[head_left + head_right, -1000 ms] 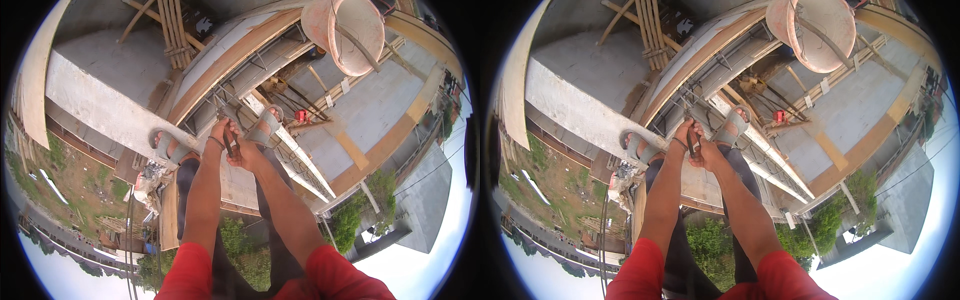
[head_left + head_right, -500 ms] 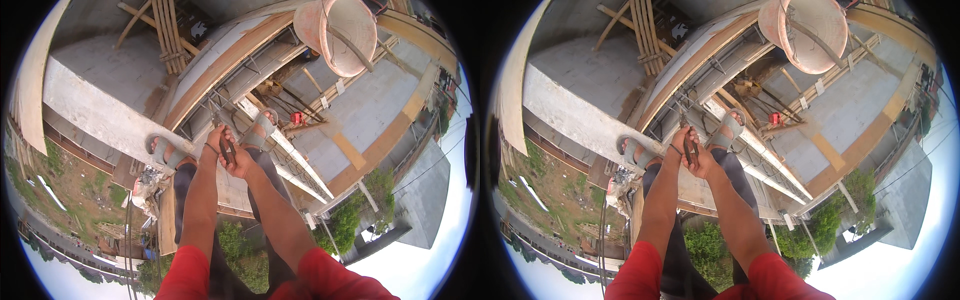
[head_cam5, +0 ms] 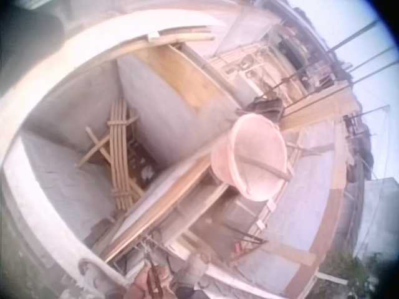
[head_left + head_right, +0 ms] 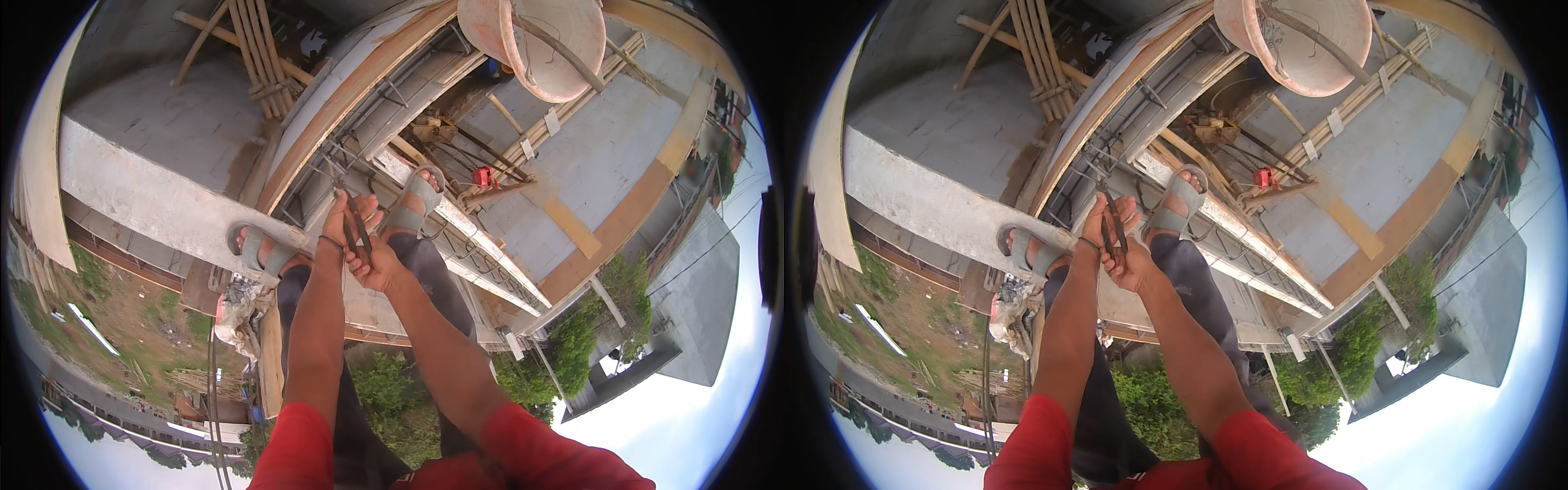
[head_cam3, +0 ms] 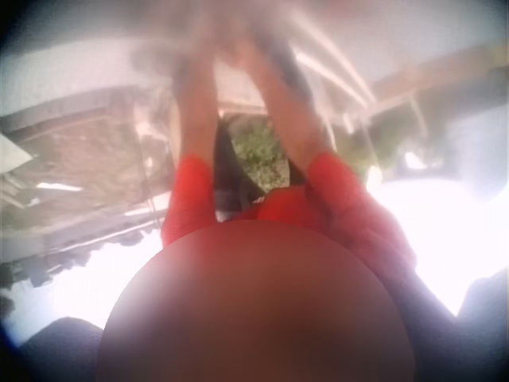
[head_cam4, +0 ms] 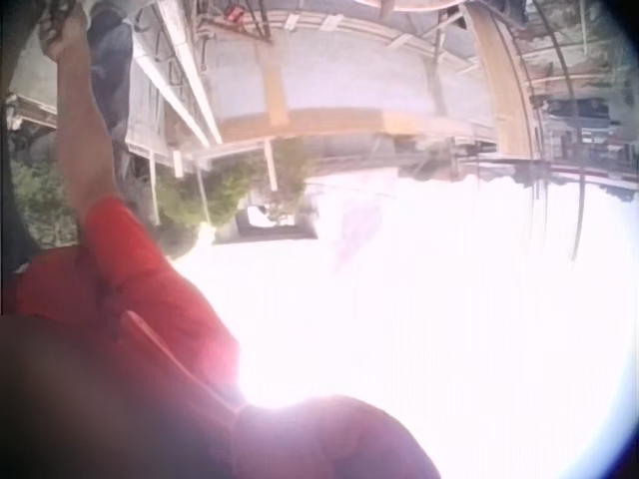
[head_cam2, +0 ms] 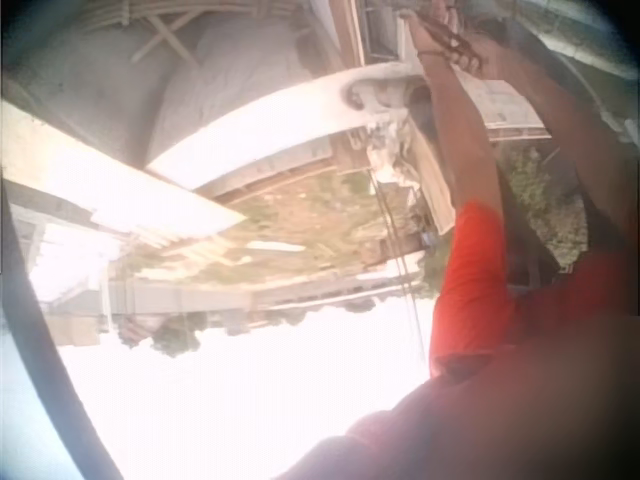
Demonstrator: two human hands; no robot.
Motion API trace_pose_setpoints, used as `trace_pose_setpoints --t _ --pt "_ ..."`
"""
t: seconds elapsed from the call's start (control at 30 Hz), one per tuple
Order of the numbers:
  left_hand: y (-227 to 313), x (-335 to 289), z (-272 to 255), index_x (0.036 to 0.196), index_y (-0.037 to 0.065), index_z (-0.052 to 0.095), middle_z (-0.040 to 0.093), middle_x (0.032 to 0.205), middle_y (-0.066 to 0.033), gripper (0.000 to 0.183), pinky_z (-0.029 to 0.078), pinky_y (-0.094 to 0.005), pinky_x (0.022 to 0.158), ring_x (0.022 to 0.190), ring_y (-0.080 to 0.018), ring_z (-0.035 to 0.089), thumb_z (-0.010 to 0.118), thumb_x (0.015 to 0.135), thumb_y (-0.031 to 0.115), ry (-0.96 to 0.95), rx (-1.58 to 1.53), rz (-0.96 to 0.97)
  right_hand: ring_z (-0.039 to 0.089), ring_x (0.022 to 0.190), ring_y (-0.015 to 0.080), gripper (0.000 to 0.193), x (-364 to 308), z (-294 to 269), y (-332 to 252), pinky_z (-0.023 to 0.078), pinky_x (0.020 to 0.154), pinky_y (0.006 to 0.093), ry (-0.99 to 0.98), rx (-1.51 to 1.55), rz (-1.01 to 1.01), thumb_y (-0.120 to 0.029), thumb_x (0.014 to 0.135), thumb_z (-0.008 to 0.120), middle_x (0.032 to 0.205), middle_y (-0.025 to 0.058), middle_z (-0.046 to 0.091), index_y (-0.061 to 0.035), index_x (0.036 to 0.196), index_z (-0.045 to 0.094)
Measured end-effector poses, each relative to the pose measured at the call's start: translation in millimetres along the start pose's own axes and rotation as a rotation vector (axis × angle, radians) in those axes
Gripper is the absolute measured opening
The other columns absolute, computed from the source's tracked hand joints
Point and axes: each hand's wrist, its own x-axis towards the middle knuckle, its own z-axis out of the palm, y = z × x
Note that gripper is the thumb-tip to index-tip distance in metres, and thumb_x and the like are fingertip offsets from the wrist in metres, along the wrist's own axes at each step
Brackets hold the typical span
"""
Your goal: The person assembles a rebar cage on a construction site by hand, positioning vertical and horizontal steel bars and securing them with wire ties. They use pliers to twist and tighten the ties and a hammer to adjust the rebar alignment. The work is performed on a wooden formwork platform with other workers visible in the background.
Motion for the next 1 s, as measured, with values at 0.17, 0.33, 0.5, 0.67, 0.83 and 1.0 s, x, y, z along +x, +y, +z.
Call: trace_pose_setpoints --t 0.17,0.33,0.5,0.67,0.83,1.0 --pt "8 45 -24 0.123 -0.001 0.049 0.064 0.089 -0.0162 0.061 0.051 -0.0481 0.074 0.081 -0.033 0.065 0.035 0.098 0.052 0.542 1.516 -0.067 0.053 0.057 0.019 0.071 -1 4 4 0.05 0.056 0.0309 0.246 -0.323 -0.051 -0.067 0.095 0.024 0.076 0.0086 0.057 -0.0045 0.092 0.057" --pt "6 50 -27 0.115 -0.005 0.055 0.055 0.128 -0.0251 0.063 0.044 -0.0438 0.098 0.118 -0.0347 0.057 0.03 0.096 0.05 0.757 1.593 0.025 0.062 0.073 0.0256 0.058 -19 39 8 0.056 0.071 0.0439 0.199 -0.402 -0.25 -0.057 0.098 0.036 0.086 0.0126 0.061 -0.0032 0.098 0.056" --pt "17 -5 -2 0.104 0.0 0.062 0.063 0.112 -0.0244 0.035 0.05 -0.0468 0.086 0.103 -0.0388 0.063 0.043 0.094 0.027 0.597 1.683 0.142 0.067 0.084 0.0279 0.04 -13 -1 2 0.057 0.074 0.0453 -0.134 -0.282 -0.109 -0.042 0.098 0.049 0.095 0.0142 0.065 -0.0022 0.103 0.055" --pt "-2 -54 15 0.088 0.003 0.061 0.066 0.085 -0.0254 0.026 0.051 -0.0498 0.073 0.082 -0.0435 0.064 0.048 0.093 0.024 0.572 1.886 0.498 0.067 0.077 0.0237 0.031 -23 12 9 0.056 0.068 0.0388 0.155 -0.868 -0.385 -0.03 0.096 0.055 0.09 0.0104 0.066 -0.0007 0.107 0.055" --pt "25 -85 50 0.087 0.005 0.057 0.062 0.071 -0.0236 0.012 0.047 -0.0526 0.061 0.071 -0.0464 0.06 0.054 0.093 0.015 0.647 1.889 0.935 0.063 0.062 0.0136 0.025 -13 -14 -12 0.048 0.054 0.0261 0.475 -1.538 -0.758 -0.024 0.097 0.051 0.086 0.008 0.066 -0.0033 0.11 0.053" --pt "108 -107 74 0.084 0.001 0.056 0.059 0.073 -0.017 0.031 0.043 -0.0406 0.061 0.066 -0.0324 0.057 0.045 0.099 0.025 0.625 1.41 1.256 0.049 0.053 0.0079 0.022 -101 22 -28 0.039 0.048 0.0215 0.307 -0.954 -0.858 -0.023 0.099 0.046 0.078 0.005 0.061 -0.0043 0.109 0.052"
